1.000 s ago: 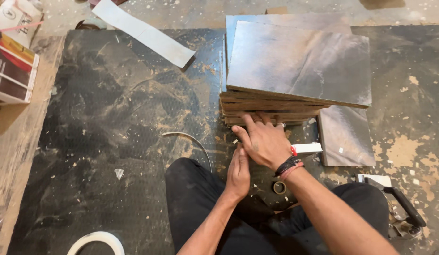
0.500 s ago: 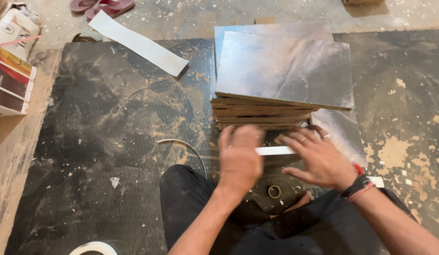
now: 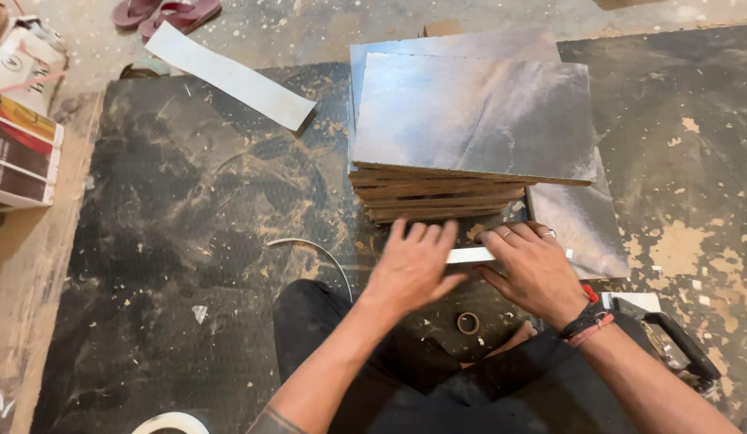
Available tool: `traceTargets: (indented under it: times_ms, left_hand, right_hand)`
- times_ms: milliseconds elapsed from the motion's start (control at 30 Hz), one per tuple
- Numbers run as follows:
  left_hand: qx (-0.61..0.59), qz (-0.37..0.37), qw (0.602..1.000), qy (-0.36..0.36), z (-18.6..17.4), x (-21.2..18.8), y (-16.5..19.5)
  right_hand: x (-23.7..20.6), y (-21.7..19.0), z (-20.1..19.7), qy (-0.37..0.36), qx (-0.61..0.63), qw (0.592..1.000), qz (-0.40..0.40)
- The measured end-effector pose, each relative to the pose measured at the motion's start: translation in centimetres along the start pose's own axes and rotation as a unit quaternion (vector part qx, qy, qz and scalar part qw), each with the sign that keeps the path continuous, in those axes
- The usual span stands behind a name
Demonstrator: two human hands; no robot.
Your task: The person sits on the workshop floor and applies white edge banding tape to the edges of board pieces. They feed the tape from a roll, align it along a board edge, and press it down using a hand-held edge banding tool, working on pieces one at a time.
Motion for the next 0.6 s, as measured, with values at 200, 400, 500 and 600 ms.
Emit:
traceTargets:
  times_ms: [200,400,500,600]
  left_hand:
    - [-0.272,-0.105,0.956,0.035,1.6,-2.5,-3.0]
    - [-0.456,-0.204,0.864,0.063,5.9,-5.3,-3.6]
    - [-0.425,-0.229,0.876,0.002,8.6,-6.2,-4.3]
    - [-0.425,-0.225,0.876,-0.023,11.2,-7.0,-5.0]
  right_hand:
    - [-0.1,-0.3,-0.5,-0.042,-0.009,0.999,-0.001]
    - [0.8,-1.1,-0.9,-0.005,-0.049,0.992,-0.118]
    - [2.9,-3.9,0.3,-0.049,0.014,0.977,-0.206]
    - [5.6,-8.7,3.3,-0.079,0.032,0.969,-0.232]
Point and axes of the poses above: each hand's wrist, its own x-axis towards the middle knuckle, its own z-axis out of the palm, y = z × x, the point moved 4 cm from there along x, towards the middle knuckle, and after that the axes turned 2 degrees about -z, right-handed, at the moved point
